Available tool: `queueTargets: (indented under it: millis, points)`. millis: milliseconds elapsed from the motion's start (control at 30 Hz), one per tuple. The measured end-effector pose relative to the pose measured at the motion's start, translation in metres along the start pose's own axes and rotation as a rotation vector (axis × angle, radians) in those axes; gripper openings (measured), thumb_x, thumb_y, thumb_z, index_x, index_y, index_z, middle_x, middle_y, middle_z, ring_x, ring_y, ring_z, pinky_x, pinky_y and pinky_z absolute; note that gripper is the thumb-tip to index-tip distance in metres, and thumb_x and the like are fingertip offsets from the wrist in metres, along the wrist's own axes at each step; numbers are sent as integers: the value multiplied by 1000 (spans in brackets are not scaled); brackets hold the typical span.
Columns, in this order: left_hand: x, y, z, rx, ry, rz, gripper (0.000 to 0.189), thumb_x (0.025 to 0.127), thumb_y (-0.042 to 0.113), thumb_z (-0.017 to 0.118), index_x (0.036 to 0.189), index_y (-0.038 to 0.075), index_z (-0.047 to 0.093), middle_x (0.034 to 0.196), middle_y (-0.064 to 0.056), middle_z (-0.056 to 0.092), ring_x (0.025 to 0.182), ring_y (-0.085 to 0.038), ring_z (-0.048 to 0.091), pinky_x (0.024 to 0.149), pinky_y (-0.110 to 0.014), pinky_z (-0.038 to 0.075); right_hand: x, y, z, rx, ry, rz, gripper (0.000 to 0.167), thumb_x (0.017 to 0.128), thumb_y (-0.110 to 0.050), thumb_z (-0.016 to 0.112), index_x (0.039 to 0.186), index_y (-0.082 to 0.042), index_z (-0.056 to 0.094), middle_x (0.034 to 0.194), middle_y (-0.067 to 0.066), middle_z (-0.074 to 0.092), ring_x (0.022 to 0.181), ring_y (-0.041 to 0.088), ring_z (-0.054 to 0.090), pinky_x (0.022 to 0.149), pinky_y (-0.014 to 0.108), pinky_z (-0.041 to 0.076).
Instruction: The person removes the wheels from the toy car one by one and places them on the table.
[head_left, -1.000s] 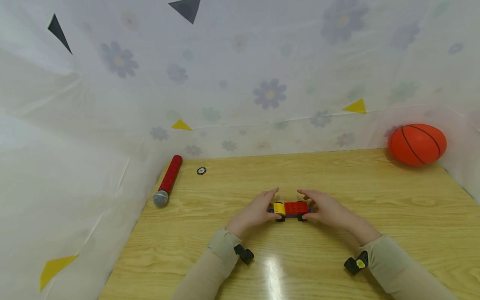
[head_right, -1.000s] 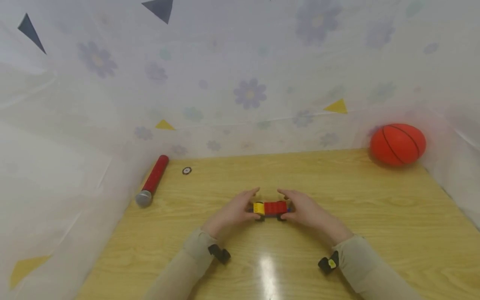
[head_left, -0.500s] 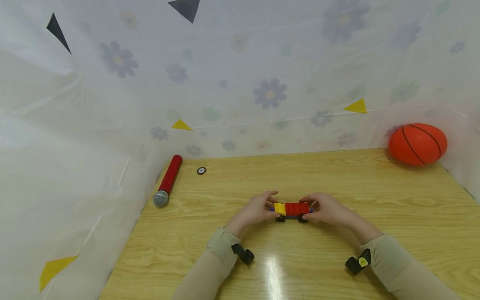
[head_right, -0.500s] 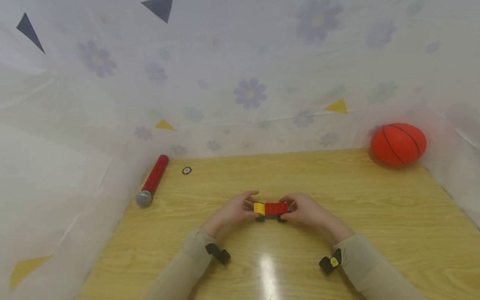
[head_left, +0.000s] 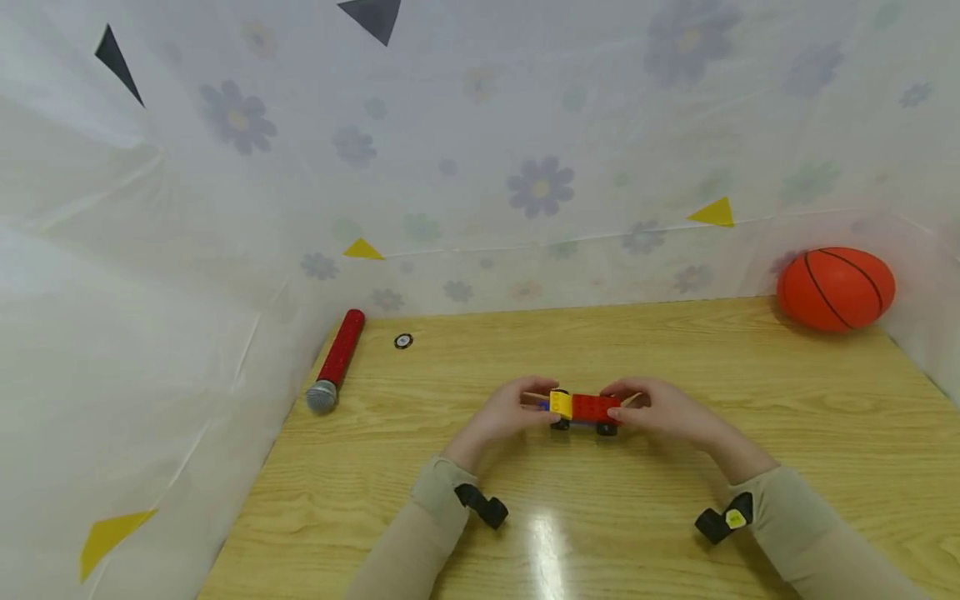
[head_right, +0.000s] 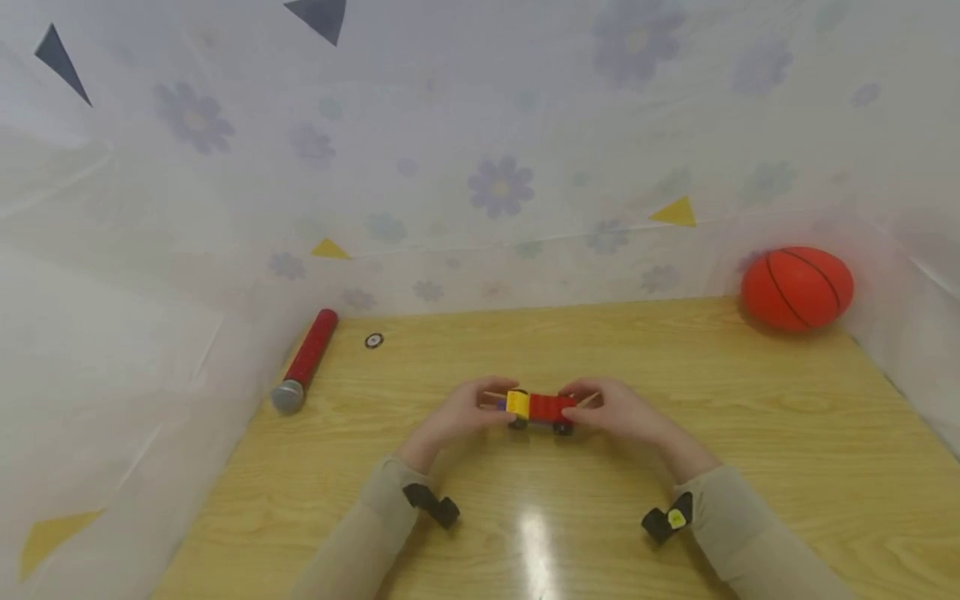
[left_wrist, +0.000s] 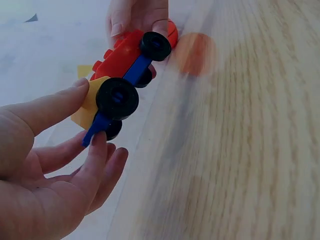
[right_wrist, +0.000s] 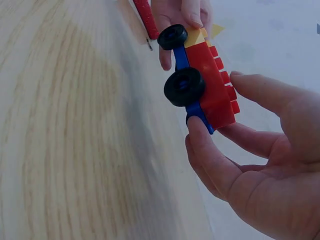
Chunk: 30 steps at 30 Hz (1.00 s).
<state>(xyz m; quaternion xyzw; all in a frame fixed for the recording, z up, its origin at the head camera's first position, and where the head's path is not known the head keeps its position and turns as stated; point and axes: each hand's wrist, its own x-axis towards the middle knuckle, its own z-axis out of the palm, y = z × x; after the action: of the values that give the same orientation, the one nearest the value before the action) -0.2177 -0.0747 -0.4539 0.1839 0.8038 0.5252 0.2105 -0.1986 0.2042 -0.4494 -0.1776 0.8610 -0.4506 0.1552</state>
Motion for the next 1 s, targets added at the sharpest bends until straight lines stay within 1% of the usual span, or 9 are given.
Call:
queueTargets:
  millis: [200, 267, 400, 500, 600, 667, 800, 900, 1000]
  points:
    - [1, 4, -2, -111, 25, -19, 48, 90, 18, 74, 137, 14, 60, 132, -8, 62, 116, -24, 61, 96, -36, 54, -1, -6, -4, 106, -15, -8, 45, 95, -25, 68, 130, 2, 57, 118, 23, 65, 93, 20, 65, 75, 35, 58]
    - [1, 4, -2, -175, 27, -18, 50, 91, 17, 73, 138, 14, 58, 134, -8, 60, 115, -24, 62, 96, -38, 55, -1, -8, -5, 124, -17, -19, 46, 95, -24, 68, 132, 1, 55, 119, 23, 64, 94, 21, 65, 76, 38, 58]
    - [3, 4, -1, -395, 3, -8, 56, 93, 9, 68, 146, 10, 49, 141, -11, 51, 113, -26, 63, 95, -48, 55, -2, -11, -5, 154, -16, -21, 52, 94, -24, 69, 136, 0, 52, 123, 24, 61, 97, 23, 65, 80, 41, 57]
    - [3, 6, 1, -590, -42, 2, 57, 97, 3, 61, 150, 9, 41, 148, -13, 42, 118, -28, 60, 99, -57, 49, -2, -14, -4, 187, -32, -22, 55, 94, -24, 69, 140, -1, 50, 127, 25, 57, 100, 25, 65, 82, 41, 56]
    - [2, 10, 2, -737, -99, 12, 56, 100, 2, 53, 153, 12, 36, 152, -15, 39, 124, -31, 56, 104, -62, 42, -3, -15, -3, 223, -52, -26, 57, 95, -24, 68, 143, -2, 47, 131, 25, 54, 103, 26, 65, 85, 41, 55]
    - [1, 13, 4, -789, -125, 18, 55, 102, 4, 50, 154, 13, 33, 152, -16, 40, 125, -33, 56, 104, -64, 40, -3, -17, -2, 250, -61, -29, 57, 95, -24, 67, 144, -2, 46, 131, 25, 53, 105, 26, 65, 87, 42, 55]
    - [-2, 18, 7, -850, -144, 23, 52, 105, 12, 47, 154, 13, 32, 148, -15, 43, 129, -37, 54, 105, -65, 37, -4, -21, 0, 296, -72, -43, 56, 97, -22, 65, 144, -1, 45, 130, 26, 52, 108, 28, 65, 89, 44, 54]
    - [-3, 21, 10, -893, -150, 24, 50, 106, 17, 44, 154, 16, 32, 147, -13, 43, 135, -41, 47, 106, -67, 33, -4, -23, 2, 314, -73, -49, 55, 97, -22, 65, 144, -1, 44, 129, 26, 52, 109, 29, 65, 90, 45, 53]
    - [-3, 22, 12, -915, -159, 32, 49, 107, 22, 41, 155, 23, 32, 150, -14, 39, 140, -45, 39, 106, -70, 30, -5, -26, 4, 336, -72, -45, 56, 97, -21, 65, 144, -1, 43, 129, 26, 51, 109, 30, 65, 89, 45, 53]
